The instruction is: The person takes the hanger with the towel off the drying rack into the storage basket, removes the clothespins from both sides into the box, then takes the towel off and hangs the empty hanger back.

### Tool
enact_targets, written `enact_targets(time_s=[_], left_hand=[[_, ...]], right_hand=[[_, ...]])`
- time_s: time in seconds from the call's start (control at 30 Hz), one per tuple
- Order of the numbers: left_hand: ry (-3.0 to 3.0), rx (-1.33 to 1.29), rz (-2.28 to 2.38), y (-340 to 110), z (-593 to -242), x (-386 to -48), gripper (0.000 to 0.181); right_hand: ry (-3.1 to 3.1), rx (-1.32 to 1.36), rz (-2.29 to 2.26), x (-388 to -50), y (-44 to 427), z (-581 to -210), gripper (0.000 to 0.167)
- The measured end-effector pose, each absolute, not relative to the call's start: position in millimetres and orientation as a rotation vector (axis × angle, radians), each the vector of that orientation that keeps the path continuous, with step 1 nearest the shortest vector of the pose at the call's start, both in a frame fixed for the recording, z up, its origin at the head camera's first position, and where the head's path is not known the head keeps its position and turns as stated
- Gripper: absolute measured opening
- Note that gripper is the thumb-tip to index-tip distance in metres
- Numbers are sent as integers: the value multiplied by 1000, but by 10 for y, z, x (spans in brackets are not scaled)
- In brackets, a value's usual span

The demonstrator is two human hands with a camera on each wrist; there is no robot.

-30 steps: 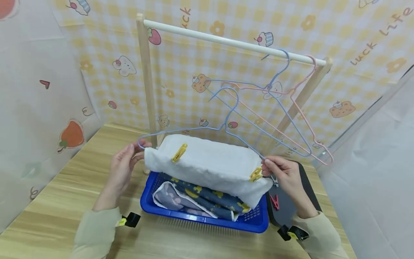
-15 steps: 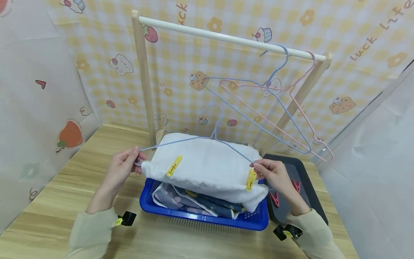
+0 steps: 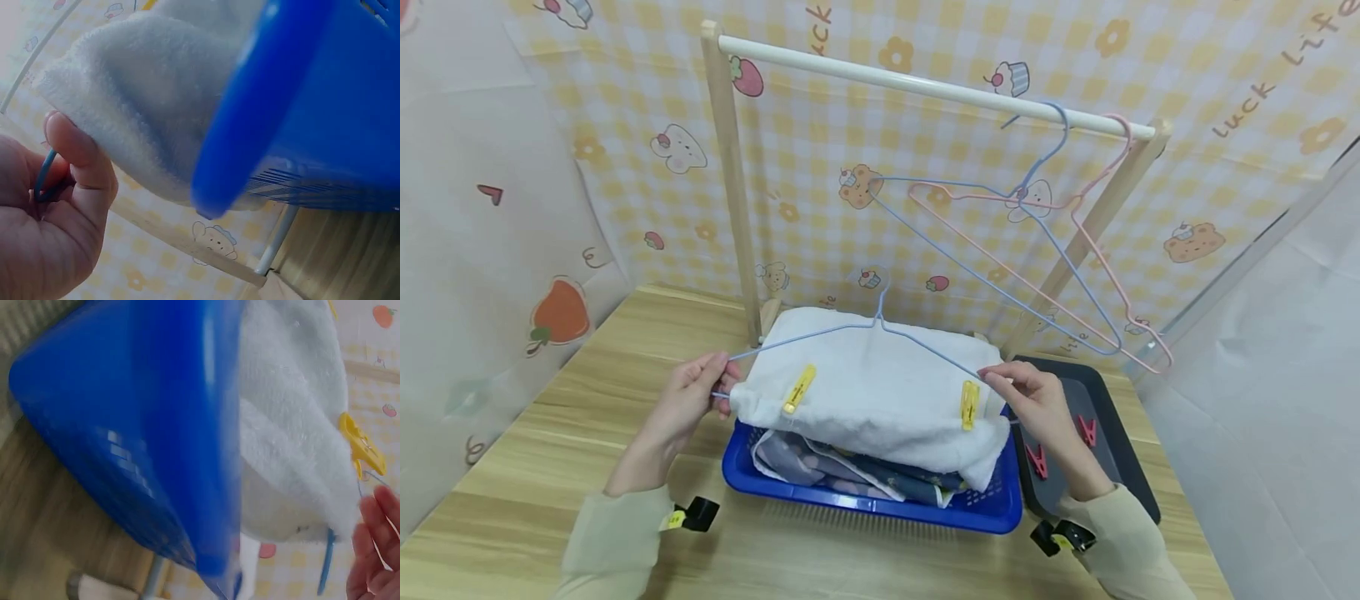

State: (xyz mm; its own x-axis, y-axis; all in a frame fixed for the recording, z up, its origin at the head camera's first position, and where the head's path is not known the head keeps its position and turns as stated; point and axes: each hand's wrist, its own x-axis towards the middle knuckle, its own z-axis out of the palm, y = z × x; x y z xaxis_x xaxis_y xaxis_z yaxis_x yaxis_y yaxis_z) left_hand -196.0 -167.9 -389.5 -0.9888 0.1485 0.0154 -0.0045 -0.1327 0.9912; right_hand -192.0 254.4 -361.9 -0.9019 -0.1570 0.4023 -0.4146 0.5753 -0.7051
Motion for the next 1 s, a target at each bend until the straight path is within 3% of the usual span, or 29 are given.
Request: enact_targets(time_s=[0.27,0.63,0.83,1.0], left_hand=[[1932,156,2381,-1669,-3905,-1946,35],[1918,161,2380,-1663,-3944,-1948,34],[1906,165,2400,-1668,-3953,-1943,35],[1888,173,2419,-1678,-3945,-1943,36]], right_hand=[[-2622,618,1072,-1891,2495,-3596,14],[-2411,258,1695,-1836,2455,-3489,20],[-2219,183,1835,-1824,2704,-3392,5],[-2145,26,1834,-1746,2973,-3397,11]])
